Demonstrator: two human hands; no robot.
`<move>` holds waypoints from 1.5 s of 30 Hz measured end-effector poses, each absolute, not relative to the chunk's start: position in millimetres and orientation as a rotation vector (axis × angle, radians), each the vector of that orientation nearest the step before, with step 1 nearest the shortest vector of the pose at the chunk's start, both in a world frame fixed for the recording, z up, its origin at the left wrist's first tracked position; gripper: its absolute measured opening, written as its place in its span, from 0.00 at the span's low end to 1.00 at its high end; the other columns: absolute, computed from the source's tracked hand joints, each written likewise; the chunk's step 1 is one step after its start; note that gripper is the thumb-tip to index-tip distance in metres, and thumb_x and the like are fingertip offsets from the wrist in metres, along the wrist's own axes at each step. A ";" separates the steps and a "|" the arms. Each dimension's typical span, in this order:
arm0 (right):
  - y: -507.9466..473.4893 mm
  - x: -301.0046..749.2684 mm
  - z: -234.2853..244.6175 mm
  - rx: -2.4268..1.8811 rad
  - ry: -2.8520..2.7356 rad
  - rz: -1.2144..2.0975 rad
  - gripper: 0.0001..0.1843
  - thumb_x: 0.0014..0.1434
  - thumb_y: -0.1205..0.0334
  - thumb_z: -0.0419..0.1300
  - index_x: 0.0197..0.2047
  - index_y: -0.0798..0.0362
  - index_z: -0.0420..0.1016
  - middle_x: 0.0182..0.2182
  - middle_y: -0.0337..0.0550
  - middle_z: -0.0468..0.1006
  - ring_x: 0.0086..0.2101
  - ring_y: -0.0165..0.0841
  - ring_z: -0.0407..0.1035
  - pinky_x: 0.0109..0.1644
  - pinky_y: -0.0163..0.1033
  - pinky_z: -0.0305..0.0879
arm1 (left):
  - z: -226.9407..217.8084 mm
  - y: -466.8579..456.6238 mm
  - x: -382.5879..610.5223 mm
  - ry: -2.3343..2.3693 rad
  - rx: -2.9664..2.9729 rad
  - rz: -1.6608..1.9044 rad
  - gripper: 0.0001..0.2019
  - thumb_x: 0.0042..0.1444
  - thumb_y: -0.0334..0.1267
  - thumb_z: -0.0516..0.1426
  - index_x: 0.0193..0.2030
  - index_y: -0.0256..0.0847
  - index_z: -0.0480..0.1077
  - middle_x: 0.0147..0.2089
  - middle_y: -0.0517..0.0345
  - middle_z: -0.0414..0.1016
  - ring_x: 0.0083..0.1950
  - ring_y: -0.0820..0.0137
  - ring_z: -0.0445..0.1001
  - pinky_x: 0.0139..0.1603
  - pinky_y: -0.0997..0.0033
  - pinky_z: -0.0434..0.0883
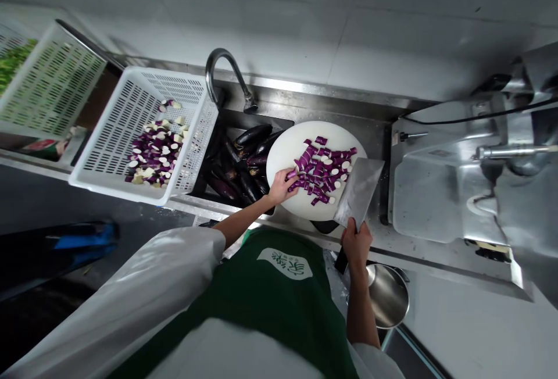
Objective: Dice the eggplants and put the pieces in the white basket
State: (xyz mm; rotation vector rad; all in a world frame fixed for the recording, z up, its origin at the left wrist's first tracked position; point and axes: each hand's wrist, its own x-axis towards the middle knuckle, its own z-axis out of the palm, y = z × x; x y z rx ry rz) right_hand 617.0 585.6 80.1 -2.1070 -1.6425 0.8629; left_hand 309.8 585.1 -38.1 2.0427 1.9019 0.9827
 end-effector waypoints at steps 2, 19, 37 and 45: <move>583.9 614.8 82.1 -2.127 -1.557 0.956 0.18 0.62 0.41 0.53 0.29 0.46 0.63 0.16 0.39 0.70 0.18 0.36 0.66 0.27 0.41 0.63 | -36.4 585.2 310.4 1.865 2.070 0.965 0.15 0.63 0.41 0.60 0.55 0.42 0.75 0.63 0.40 0.66 0.62 0.52 0.67 0.60 0.47 0.68; 581.7 600.0 87.4 -2.137 -1.589 0.951 0.18 0.62 0.43 0.55 0.28 0.45 0.61 0.16 0.38 0.69 0.21 0.36 0.67 0.33 0.41 0.63 | -29.1 590.0 320.0 1.838 2.185 0.759 0.26 0.62 0.50 0.61 0.65 0.45 0.70 0.69 0.39 0.62 0.66 0.45 0.63 0.63 0.42 0.62; 575.2 604.9 75.3 -2.138 -1.505 1.036 0.19 0.64 0.43 0.54 0.32 0.49 0.68 0.17 0.39 0.71 0.22 0.37 0.68 0.32 0.41 0.63 | -33.8 596.2 332.5 1.944 2.146 0.710 0.20 0.64 0.49 0.60 0.58 0.42 0.75 0.51 0.40 0.70 0.51 0.51 0.68 0.54 0.48 0.66; 573.2 603.6 74.1 -2.074 -1.501 1.024 0.19 0.64 0.43 0.55 0.32 0.50 0.69 0.17 0.38 0.71 0.22 0.35 0.67 0.33 0.40 0.62 | -40.1 599.0 332.9 1.807 2.300 0.652 0.18 0.69 0.48 0.53 0.56 0.42 0.76 0.49 0.41 0.72 0.47 0.56 0.71 0.49 0.54 0.70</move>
